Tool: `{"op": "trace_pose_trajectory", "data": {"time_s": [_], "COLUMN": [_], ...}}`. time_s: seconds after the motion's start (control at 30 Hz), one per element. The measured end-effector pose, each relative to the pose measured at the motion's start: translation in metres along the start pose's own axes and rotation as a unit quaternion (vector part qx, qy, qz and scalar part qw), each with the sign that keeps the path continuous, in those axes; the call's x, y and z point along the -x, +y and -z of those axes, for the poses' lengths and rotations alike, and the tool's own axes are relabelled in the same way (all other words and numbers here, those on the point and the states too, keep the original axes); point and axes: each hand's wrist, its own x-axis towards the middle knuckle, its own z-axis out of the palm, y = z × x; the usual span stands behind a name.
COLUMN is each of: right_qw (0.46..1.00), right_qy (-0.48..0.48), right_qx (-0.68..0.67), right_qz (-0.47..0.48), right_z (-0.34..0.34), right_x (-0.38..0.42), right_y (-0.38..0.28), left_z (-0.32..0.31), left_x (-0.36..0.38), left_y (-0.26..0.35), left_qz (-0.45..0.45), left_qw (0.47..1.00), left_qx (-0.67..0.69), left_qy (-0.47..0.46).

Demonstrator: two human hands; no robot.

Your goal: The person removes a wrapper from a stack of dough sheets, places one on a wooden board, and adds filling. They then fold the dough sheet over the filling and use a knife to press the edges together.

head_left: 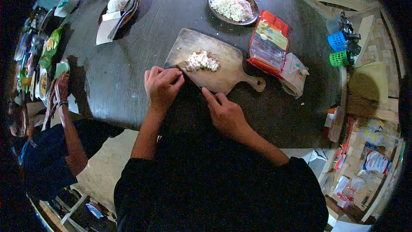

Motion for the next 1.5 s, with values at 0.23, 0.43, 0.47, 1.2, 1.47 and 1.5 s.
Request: {"op": "trace_pose_trajectory", "data": {"time_s": [0.23, 0.43, 0.47, 1.2, 1.47, 1.5], "right_qw": [0.999, 1.0, 1.0, 0.999, 1.0, 1.0], "right_qy": [0.014, 0.012, -0.009, 0.027, -0.01, -0.01], "right_qx": [-0.001, -0.02, -0.008, -0.025, 0.014, 0.014], "right_qz": [-0.029, -0.004, -0.01, -0.001, 0.0, 0.0], "right_z": [0.0, 0.002, 0.003, 0.004, 0.001, -0.001], "right_x": [-0.001, 0.01, 0.01, 0.007, 0.005, 0.003], "right_y": [0.003, 0.008, 0.007, 0.004, 0.003, 0.003], "left_z": [0.0, 0.0, 0.0, 0.0, 0.0, 0.0], "left_x": [-0.002, -0.001, -0.001, 0.0, -0.002, -0.002], "left_y": [0.003, 0.0, 0.001, -0.004, 0.0, 0.001], "left_qz": [0.008, -0.001, -0.002, 0.0, -0.001, 0.0], "left_qw": [1.0, 1.0, 1.0, 1.0, 1.0, 1.0], "left_qx": [0.01, -0.009, -0.008, -0.008, 0.011, 0.007], "left_qy": [0.009, -0.002, -0.001, -0.018, 0.009, 0.006]}}
